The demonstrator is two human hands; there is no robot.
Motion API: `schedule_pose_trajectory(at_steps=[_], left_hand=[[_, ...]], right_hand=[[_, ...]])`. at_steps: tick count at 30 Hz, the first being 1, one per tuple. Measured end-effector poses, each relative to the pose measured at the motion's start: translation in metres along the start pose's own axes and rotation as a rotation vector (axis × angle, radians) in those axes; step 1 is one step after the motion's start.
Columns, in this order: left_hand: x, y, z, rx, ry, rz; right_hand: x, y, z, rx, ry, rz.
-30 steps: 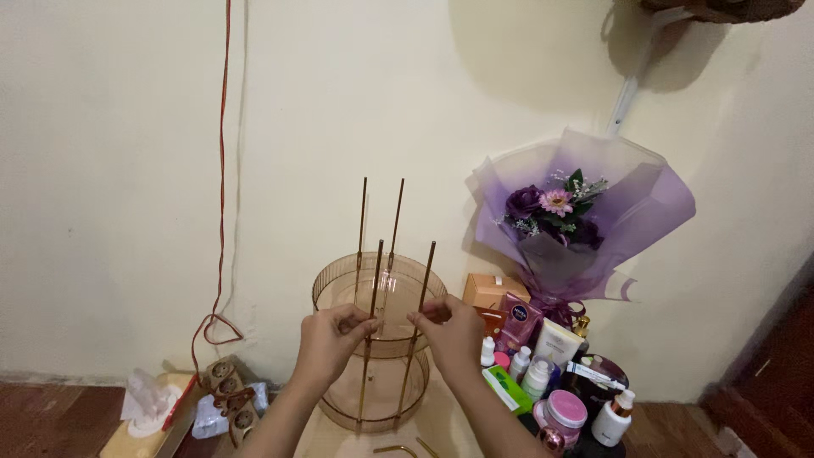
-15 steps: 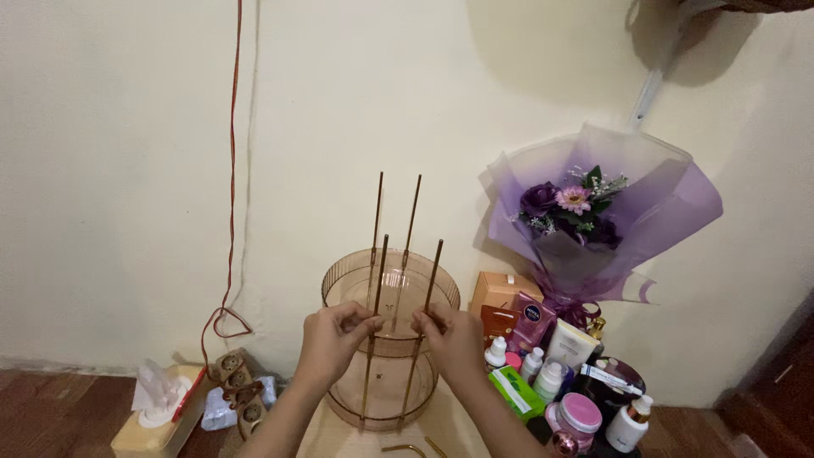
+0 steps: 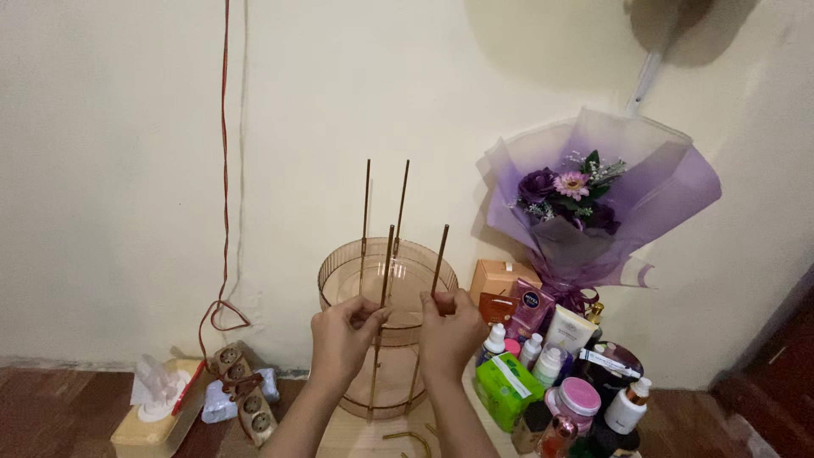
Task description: The person assembles a three-tiered transparent plastic storage rack by inserting vertical metal rods into the base and then placing the circular tiers onto the rods. The person adjusts the rods and tiers to ensure stability.
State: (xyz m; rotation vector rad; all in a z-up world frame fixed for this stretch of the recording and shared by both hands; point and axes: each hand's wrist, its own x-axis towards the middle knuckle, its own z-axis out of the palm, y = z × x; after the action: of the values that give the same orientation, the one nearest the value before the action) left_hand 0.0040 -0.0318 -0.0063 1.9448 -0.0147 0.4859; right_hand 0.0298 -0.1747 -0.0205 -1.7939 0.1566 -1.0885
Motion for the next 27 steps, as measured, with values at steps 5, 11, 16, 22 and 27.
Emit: schedule_pose_trajectory(at_steps=[5,11,16,22,27], left_hand=[[0.001,-0.001,0.000,-0.038,0.005,0.036],[0.004,-0.003,-0.008,-0.036,-0.004,0.032],[0.011,-0.013,-0.020,-0.014,-0.039,0.048],[0.018,-0.024,-0.025,-0.035,-0.016,0.070],[0.018,-0.018,-0.020,-0.003,-0.016,0.051]], right_hand=[[0.010,-0.001,-0.013,-0.062,-0.105,-0.031],[0.014,0.002,-0.021,0.065,-0.220,-0.112],[0.019,0.011,-0.018,0.111,-0.378,-0.121],[0.030,0.028,-0.009,0.253,-0.596,-0.125],[0.032,0.015,-0.014,0.132,-0.592,-0.137]])
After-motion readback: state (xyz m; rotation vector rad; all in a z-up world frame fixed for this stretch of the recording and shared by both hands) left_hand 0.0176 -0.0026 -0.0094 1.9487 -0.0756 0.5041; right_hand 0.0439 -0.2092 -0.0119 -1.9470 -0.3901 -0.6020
